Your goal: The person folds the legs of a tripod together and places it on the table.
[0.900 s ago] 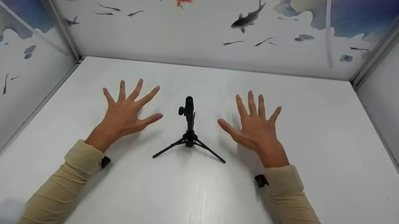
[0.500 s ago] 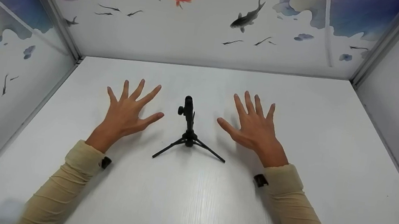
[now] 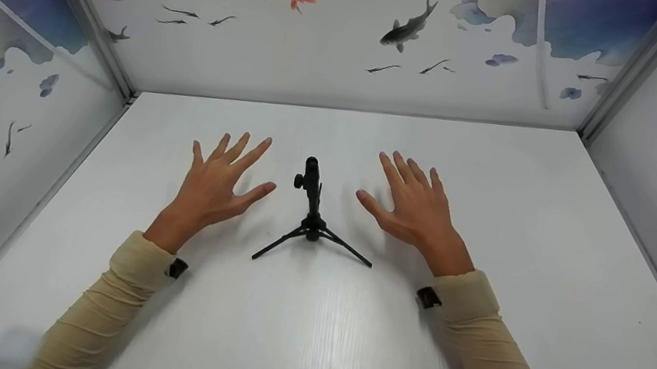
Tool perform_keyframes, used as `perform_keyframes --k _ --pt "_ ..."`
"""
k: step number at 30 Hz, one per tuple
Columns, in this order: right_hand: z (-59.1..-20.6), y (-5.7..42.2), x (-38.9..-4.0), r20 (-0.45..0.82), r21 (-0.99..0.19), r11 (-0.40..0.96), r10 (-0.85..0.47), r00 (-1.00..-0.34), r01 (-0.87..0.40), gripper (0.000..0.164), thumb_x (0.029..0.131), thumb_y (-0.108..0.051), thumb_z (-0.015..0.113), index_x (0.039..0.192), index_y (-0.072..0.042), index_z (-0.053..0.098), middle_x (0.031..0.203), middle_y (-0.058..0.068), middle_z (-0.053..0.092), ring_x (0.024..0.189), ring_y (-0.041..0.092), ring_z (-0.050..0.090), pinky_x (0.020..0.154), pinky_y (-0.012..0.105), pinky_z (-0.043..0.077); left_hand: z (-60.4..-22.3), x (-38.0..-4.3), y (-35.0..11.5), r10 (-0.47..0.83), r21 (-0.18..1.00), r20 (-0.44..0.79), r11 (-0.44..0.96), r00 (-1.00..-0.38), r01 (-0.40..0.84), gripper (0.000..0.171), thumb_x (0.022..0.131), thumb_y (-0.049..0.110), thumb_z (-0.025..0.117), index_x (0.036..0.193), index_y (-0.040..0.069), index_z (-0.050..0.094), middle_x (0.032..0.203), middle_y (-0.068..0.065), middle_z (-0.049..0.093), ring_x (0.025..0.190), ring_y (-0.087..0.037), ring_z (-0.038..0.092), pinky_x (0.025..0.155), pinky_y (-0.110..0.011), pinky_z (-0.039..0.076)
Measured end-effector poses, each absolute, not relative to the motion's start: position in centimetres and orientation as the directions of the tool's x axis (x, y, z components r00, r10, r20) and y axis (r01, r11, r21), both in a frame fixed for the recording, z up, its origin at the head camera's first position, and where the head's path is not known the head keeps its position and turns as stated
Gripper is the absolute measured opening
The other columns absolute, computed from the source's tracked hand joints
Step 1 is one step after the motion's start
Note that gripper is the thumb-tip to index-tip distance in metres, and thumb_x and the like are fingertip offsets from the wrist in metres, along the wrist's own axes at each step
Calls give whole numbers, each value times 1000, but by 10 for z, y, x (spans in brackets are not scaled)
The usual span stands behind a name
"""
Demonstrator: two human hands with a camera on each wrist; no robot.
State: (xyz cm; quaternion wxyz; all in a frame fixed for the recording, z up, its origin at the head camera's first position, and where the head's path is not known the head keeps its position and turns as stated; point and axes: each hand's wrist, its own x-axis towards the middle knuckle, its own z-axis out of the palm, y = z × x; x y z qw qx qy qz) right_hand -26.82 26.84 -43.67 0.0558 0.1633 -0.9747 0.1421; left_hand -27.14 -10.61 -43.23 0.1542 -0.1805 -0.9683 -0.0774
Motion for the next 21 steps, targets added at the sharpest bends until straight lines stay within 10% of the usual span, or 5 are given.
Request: perform_keyframes --k 21 --pt "-432 247 -257 425 -274 832 -345 -837 -482 65 107 -53 63 163 -25 50 157 11 63 143 38 60 116 66 45 -428 -252 -77 446 311 328 781 -833 541 71 108 63 54 162 18 51 140 -9 75 139 -27 67 132 -60 29"
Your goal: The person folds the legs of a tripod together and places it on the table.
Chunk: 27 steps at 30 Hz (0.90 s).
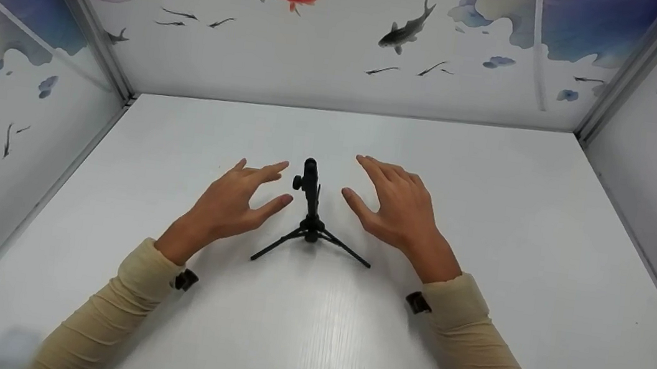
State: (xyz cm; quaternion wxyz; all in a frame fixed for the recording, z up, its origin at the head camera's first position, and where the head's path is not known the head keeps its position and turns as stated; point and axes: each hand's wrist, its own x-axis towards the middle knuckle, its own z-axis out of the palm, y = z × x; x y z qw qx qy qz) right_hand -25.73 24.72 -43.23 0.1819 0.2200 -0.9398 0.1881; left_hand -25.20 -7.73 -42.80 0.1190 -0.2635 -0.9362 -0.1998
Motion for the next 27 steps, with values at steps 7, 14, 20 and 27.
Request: perform_keyframes --k 7,14,20,27 --pt "-430 236 -252 526 -294 776 -356 -772 -558 56 104 -44 71 155 -24 61 146 6 72 132 33 68 109 61 51 -429 -244 -65 480 380 303 731 -823 567 61 109 57 57 153 15 61 132 -5 79 125 -27 75 127 -52 42" --pt "-428 228 -248 593 -333 699 -366 -717 -633 50 102 -33 77 149 -23 67 135 0 78 119 26 73 107 54 53 -431 -243 -61 520 461 256 676 -815 575 45 109 49 62 134 13 74 122 -8 83 112 -23 79 96 -43 63" --pt "-432 220 -247 601 -389 640 -368 -709 -662 47 101 -26 79 147 -23 68 130 -3 80 112 22 75 105 52 52 -435 -244 -58 571 487 240 628 -785 607 29 108 38 68 116 14 82 106 0 85 97 -12 81 88 -36 64" --pt "-438 213 -246 589 -477 548 -381 -713 -687 46 102 -22 78 146 -27 69 129 -5 80 108 18 76 101 51 52 -439 -243 -55 593 499 221 613 -774 612 23 105 29 74 114 10 83 101 -2 86 93 -12 81 85 -35 64"
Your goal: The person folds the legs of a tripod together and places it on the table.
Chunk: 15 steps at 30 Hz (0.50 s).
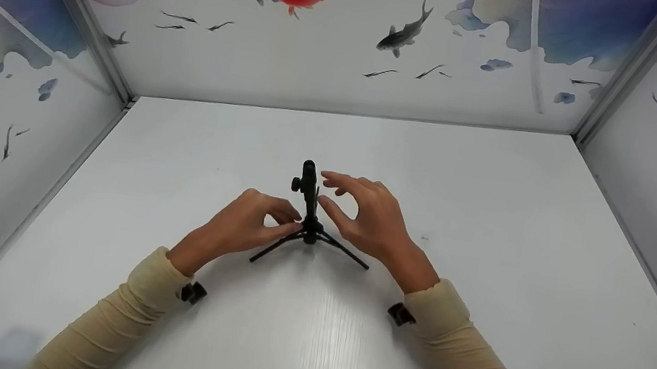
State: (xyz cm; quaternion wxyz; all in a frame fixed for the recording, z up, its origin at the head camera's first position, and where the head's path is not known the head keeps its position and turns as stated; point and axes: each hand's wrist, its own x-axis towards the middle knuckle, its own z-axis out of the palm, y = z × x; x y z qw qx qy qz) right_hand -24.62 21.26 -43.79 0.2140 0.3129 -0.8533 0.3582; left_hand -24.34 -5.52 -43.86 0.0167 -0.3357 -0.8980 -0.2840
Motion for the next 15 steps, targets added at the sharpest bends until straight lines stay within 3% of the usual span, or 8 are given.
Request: perform_keyframes --k 3,10,15 --pt "-440 210 -247 598 -503 502 -385 -703 -703 46 102 -18 79 146 -24 69 129 -4 80 106 17 77 99 48 56 -441 -243 -54 596 494 219 615 -772 615 20 104 27 76 113 11 83 101 -1 86 92 -11 81 83 -33 64" --pt "-437 203 -246 642 -518 420 -384 -663 -745 43 101 -10 78 142 -19 72 129 -3 80 109 18 78 94 24 58 -445 -244 -49 592 500 201 623 -780 601 17 103 23 78 115 13 83 103 1 86 91 -8 81 79 -27 63" --pt "-435 198 -244 656 -523 397 -378 -654 -754 39 102 -9 77 140 -17 74 128 -3 81 111 23 78 91 26 60 -446 -243 -47 586 498 192 633 -787 592 18 102 25 79 115 12 83 101 0 86 89 -9 81 77 -28 63"
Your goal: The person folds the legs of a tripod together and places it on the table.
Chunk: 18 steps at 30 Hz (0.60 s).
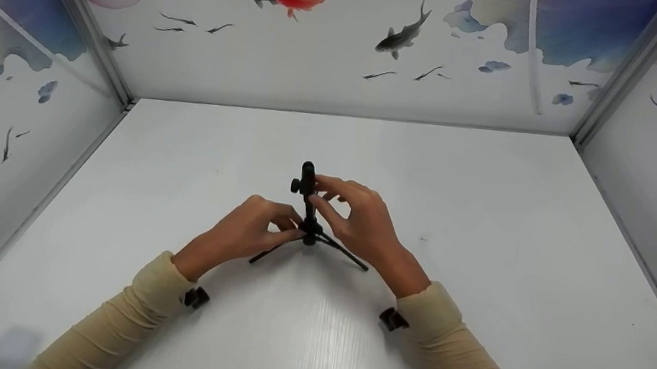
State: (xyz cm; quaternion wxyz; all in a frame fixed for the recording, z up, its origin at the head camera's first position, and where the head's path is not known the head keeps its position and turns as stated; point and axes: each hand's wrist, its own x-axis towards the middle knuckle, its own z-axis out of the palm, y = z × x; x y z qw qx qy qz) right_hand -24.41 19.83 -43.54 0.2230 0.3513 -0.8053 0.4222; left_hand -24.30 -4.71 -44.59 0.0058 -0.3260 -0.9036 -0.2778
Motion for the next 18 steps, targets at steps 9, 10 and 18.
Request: perform_keyframes --k 9,10,18 --pt "-434 192 -243 668 -543 379 -347 -659 -750 31 102 -11 76 132 -19 77 119 -6 83 97 12 77 81 21 59 -444 -240 -44 577 511 195 630 -793 584 17 100 22 81 115 13 84 101 1 86 92 -8 82 84 -31 63" --pt "-434 192 -243 665 -548 377 -344 -663 -746 30 102 -12 77 131 -20 78 118 -7 83 96 11 77 80 20 59 -444 -240 -43 578 511 199 628 -791 587 17 100 22 81 115 13 84 101 1 86 93 -8 82 85 -31 63" --pt "-433 190 -241 662 -559 379 -333 -672 -738 28 101 -12 78 128 -20 79 116 -8 83 93 11 76 76 19 59 -445 -241 -42 580 529 219 606 -785 595 15 101 18 79 113 11 84 98 3 86 91 -3 80 85 -28 60"
